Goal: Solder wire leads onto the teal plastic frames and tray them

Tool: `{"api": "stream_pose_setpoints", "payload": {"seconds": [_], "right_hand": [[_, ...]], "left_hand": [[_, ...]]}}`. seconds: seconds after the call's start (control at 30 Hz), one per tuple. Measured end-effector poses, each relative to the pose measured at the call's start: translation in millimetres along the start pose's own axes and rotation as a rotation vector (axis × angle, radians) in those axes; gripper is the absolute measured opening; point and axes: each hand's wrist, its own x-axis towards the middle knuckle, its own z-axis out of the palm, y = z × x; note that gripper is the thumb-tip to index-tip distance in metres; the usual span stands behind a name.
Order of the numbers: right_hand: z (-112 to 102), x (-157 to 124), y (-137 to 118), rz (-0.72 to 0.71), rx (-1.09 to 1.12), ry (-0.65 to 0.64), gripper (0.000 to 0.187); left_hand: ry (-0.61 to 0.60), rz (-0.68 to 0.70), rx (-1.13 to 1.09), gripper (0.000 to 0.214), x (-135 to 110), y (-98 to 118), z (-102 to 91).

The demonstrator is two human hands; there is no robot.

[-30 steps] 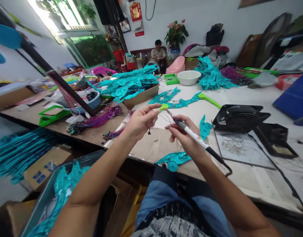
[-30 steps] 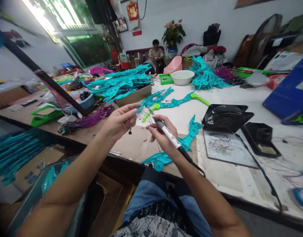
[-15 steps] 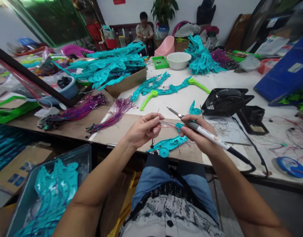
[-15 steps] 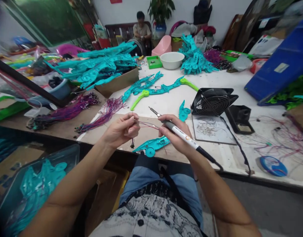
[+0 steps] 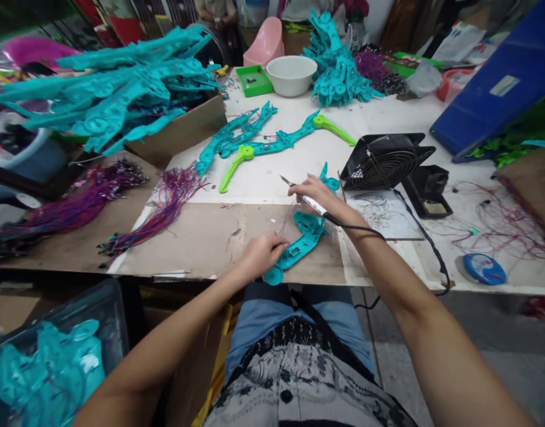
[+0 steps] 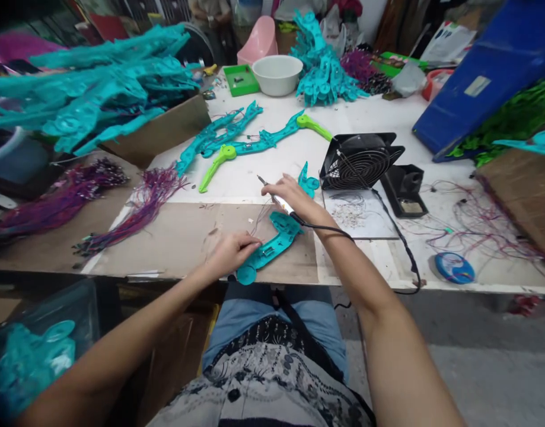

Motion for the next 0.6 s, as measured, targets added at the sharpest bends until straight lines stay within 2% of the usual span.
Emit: {"api": "stream_pose_setpoints", "payload": {"seconds": [0.07,0.13,0.27,0.43,0.6], "right_hand": [[13.8,-18.6,1.9,0.041,0.071,0.034,0.027],[18.5,-41.6,-6.8,0.115,0.115,0.140,0.027],[8.0,-85.6,-36.0,0.283,0.157,0.376,0.027],[-16.4,-134.2,-50.5,0.460,0.306,0.579,0.030],[-28.0,-178.4,-32.5,0.685,0.036,0.963,0.036]], "left_hand": [[0.072,0.063,0.124,0.027,-4.5,-2.1,21.5],[0.170,0.143,0.242,0.031,-12.5,-2.3,36.1],[0.303,0.209,0.423,0.030,-20.0,-2.1,49.0],[0.401,0.102,0.450,0.030,-6.0,-2.7,49.8],[0.517,-0.080,0.405,0.027,4.6,-4.0,45.2]]}}
